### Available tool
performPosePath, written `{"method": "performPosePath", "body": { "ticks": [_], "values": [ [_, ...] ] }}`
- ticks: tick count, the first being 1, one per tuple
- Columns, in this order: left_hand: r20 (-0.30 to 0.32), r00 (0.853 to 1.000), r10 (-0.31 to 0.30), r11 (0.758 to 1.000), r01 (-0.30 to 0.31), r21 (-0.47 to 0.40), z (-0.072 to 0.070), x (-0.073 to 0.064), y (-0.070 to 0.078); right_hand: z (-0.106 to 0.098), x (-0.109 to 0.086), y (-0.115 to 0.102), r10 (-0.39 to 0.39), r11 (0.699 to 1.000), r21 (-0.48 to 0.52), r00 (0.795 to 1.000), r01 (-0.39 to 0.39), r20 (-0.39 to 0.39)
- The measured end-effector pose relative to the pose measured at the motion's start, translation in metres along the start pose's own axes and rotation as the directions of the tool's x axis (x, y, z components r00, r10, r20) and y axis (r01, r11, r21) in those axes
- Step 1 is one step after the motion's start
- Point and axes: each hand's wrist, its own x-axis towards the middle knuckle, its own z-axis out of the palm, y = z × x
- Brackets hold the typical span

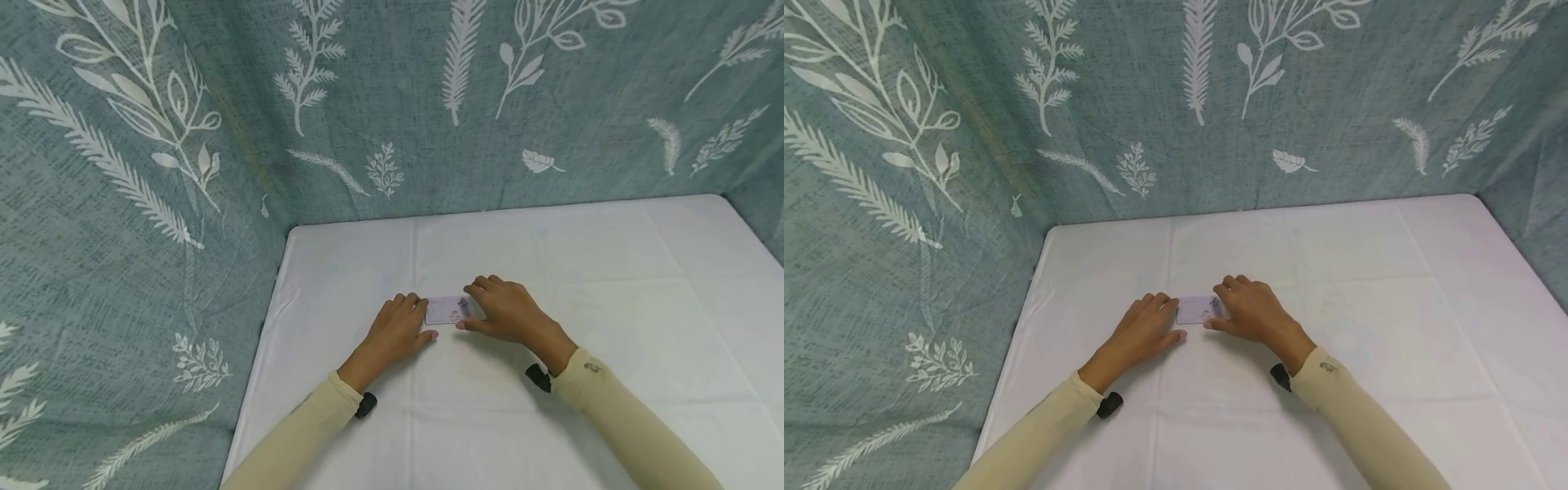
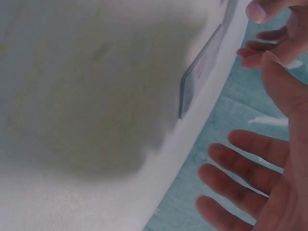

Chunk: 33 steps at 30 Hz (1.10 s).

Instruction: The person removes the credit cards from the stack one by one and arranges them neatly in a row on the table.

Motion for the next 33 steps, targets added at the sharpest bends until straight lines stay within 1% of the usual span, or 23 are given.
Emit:
{"method": "performPosePath", "body": {
  "ticks": [5,9,12,16,22,28,33],
  "values": [
    [0.010,1.000,-0.011,1.000,0.011,0.006,0.002,0.006,0.002,0.005,0.004,0.001,0.012,1.000,0.003,0.999,-0.012,0.036],
    [0.047,0.999,-0.024,1.000,0.023,0.009,0.004,0.011,0.003,0.010,0.007,0.001,0.014,1.000,0.005,0.997,-0.014,0.075],
    [0.054,0.998,-0.013,0.999,0.011,0.030,0.006,0.014,0.003,0.013,0.008,0.002,0.005,1.000,0.002,0.998,-0.005,0.070],
    [0.039,0.999,0.006,0.998,-0.009,0.064,0.008,0.019,0.003,0.018,0.011,0.003,-0.007,1.000,-0.009,0.999,0.008,0.049],
    [0.050,0.999,0.008,0.997,-0.012,0.075,0.010,0.024,0.003,0.025,0.014,0.002,-0.022,1.000,0.000,0.998,0.023,0.055],
    [0.071,0.997,0.014,0.997,-0.019,0.080,0.010,0.027,0.004,0.027,0.016,0.001,-0.023,0.999,-0.027,0.998,0.025,0.066],
    [0.059,0.998,0.020,0.996,-0.026,0.089,0.010,0.027,0.004,0.028,0.016,0.001,-0.023,0.999,-0.026,0.998,0.025,0.065]
  ]
}}
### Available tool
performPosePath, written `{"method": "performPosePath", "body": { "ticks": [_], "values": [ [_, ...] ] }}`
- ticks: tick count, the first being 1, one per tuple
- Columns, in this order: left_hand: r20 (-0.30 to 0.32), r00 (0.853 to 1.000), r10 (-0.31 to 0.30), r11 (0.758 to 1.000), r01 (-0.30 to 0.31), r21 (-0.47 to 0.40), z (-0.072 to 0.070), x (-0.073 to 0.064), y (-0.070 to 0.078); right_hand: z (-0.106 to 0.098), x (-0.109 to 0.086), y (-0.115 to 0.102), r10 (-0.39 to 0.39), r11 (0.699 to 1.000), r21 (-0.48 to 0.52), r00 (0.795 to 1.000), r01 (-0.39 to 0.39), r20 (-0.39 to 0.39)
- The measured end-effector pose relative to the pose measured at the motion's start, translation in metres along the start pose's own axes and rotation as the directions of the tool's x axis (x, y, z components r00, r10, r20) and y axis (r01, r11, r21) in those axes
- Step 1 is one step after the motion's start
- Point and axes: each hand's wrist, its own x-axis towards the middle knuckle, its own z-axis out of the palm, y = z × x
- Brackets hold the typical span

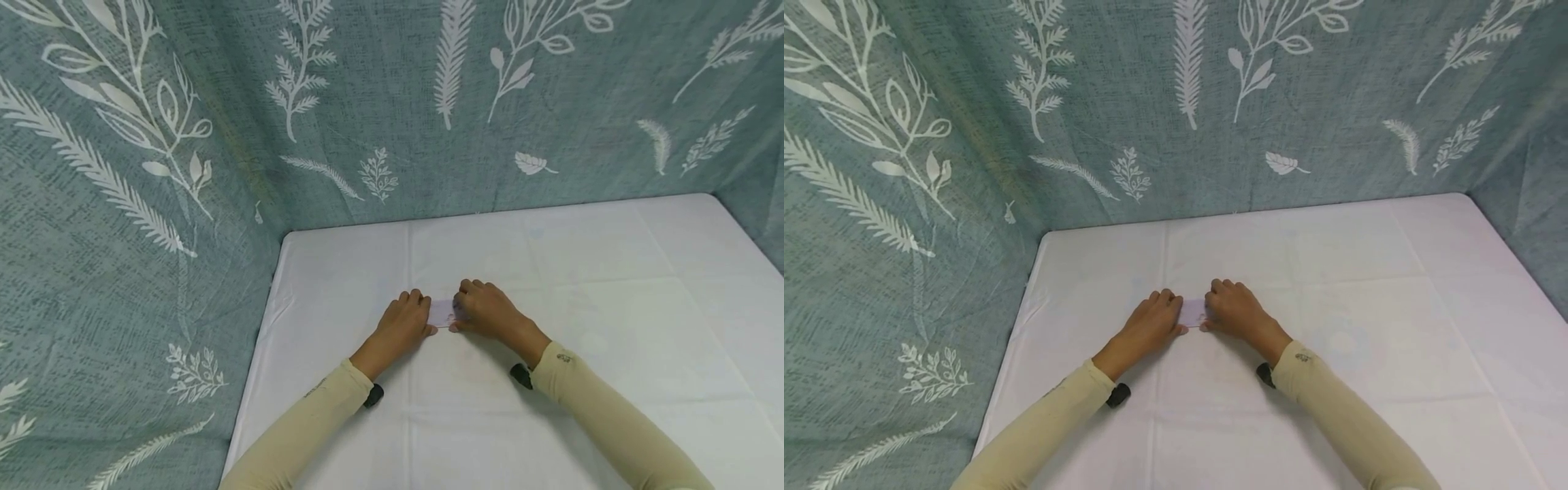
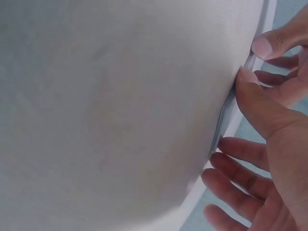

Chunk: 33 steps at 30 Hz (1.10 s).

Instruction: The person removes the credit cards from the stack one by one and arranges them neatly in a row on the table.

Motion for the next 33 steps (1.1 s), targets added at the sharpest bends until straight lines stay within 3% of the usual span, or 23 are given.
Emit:
{"method": "performPosePath", "body": {
  "ticks": [16,33],
  "values": [
    [0.040,0.999,-0.007,0.998,0.010,-0.062,-0.0035,0.0008,-0.0003,0.0041,-0.0014,-0.0004,-0.011,1.000,-0.012,1.000,0.011,-0.021],
    [0.018,1.000,0.025,0.995,-0.023,-0.099,-0.0008,0.0005,-0.0011,0.0048,-0.0012,0.0003,-0.034,0.999,-0.022,0.999,0.033,-0.019]
  ]
}}
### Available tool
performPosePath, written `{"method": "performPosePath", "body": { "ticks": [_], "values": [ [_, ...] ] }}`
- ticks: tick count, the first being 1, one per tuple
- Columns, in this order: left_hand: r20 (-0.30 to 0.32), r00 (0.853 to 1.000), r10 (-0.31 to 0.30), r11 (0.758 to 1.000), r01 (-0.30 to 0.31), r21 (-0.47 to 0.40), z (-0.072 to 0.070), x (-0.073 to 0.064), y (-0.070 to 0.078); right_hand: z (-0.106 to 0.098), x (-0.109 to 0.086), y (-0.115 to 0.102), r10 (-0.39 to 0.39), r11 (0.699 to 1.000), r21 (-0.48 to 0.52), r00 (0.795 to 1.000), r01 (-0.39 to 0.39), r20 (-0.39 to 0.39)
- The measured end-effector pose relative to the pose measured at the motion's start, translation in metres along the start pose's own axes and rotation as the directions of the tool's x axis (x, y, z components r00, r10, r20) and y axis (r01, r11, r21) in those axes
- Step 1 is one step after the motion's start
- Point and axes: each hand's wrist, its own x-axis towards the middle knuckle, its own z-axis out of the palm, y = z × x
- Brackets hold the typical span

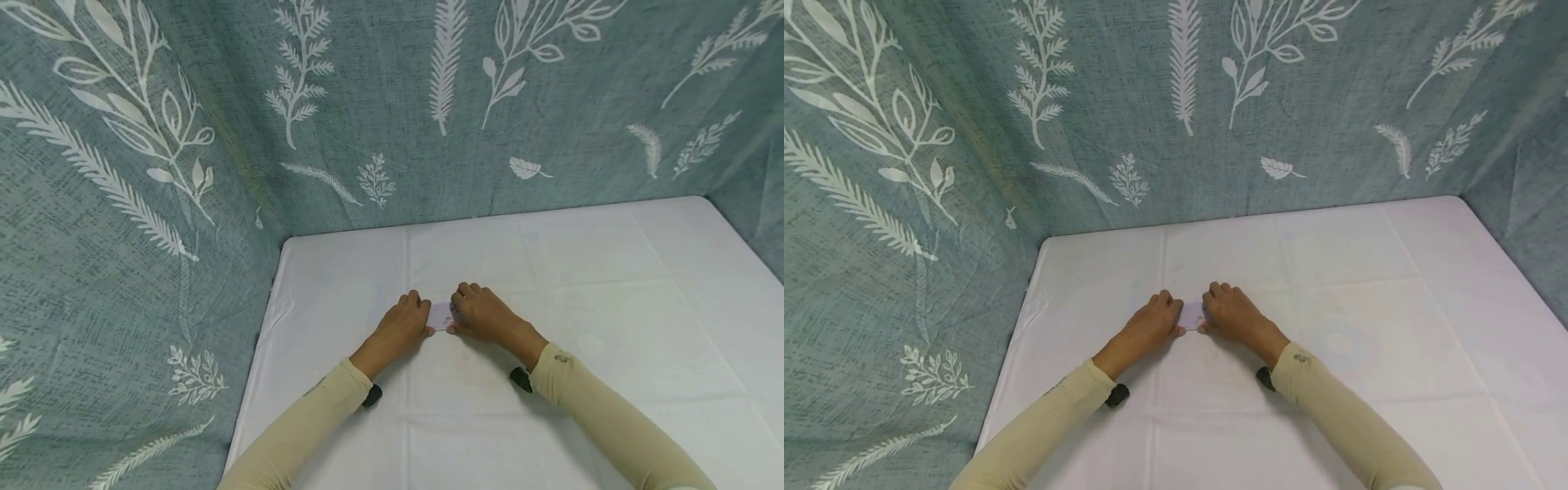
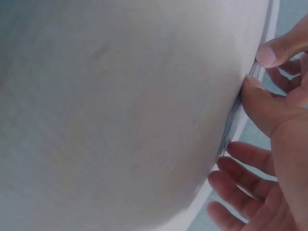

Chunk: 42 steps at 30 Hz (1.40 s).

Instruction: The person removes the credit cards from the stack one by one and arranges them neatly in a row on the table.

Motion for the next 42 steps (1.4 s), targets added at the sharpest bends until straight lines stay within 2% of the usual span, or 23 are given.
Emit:
{"method": "performPosePath", "body": {
  "ticks": [7,20,27,42],
  "values": [
    [-0.010,1.000,-0.007,1.000,0.007,0.023,0.0005,0.0004,0.0013,0.0015,-0.0007,0.0012,-0.013,1.000,0.001,1.000,0.013,-0.020],
    [-0.038,0.999,0.000,0.999,0.001,0.033,0.0024,-0.0006,0.0038,0.0005,-0.0011,-0.0012,0.012,1.000,0.002,1.000,-0.012,0.013],
    [-0.056,0.998,0.003,0.998,0.001,0.068,0.0037,-0.0010,0.0054,0.0004,-0.0022,-0.0014,0.016,1.000,0.003,1.000,-0.016,0.013],
    [-0.019,1.000,-0.021,0.998,0.022,0.063,0.0022,-0.0022,0.0054,-0.0040,-0.0033,0.0001,0.008,1.000,0.008,1.000,-0.007,-0.028]
  ]
}}
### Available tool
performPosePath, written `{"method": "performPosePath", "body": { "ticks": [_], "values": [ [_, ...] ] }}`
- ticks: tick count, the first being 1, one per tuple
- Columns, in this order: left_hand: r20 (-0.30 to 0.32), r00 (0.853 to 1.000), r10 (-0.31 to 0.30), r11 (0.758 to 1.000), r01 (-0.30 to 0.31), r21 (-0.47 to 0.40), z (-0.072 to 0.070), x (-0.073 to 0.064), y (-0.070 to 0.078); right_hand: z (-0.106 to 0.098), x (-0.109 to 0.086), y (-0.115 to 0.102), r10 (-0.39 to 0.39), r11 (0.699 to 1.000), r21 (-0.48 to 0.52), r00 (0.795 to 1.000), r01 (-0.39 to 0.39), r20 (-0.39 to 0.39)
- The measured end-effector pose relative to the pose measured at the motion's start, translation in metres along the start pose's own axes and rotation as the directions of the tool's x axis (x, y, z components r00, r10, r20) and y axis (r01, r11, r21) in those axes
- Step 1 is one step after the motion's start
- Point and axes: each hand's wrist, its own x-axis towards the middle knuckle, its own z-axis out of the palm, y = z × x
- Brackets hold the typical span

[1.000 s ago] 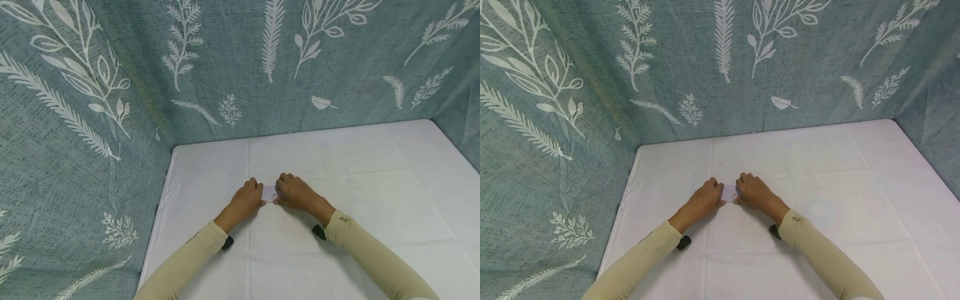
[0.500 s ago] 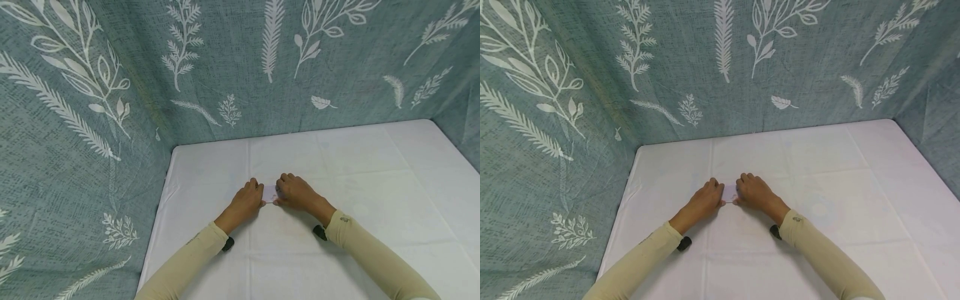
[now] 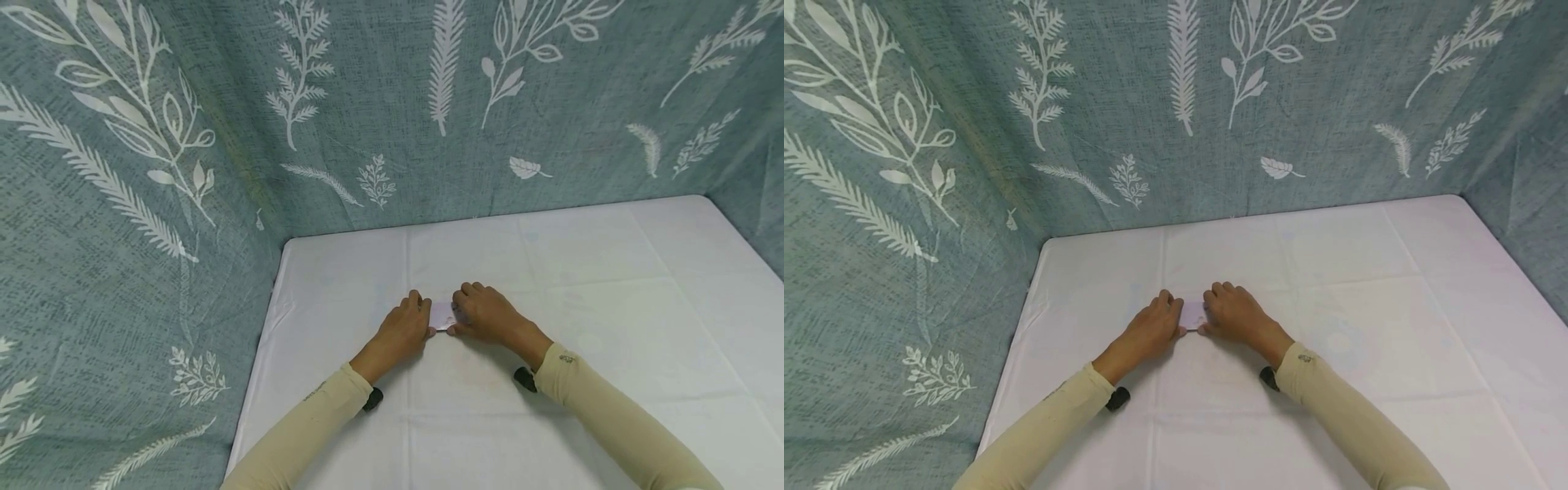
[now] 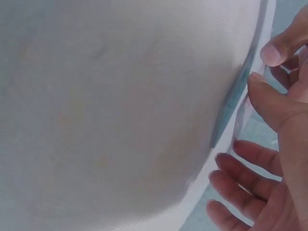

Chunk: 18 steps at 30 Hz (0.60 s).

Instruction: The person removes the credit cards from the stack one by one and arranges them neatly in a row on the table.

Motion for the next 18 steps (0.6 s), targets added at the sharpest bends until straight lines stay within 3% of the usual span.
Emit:
{"method": "performPosePath", "body": {
  "ticks": [18],
  "values": [
    [0.032,0.999,-0.004,1.000,0.005,-0.020,-0.011,-0.011,0.002,-0.015,-0.007,-0.006,0.016,0.998,0.067,1.000,-0.018,0.026]
  ]
}}
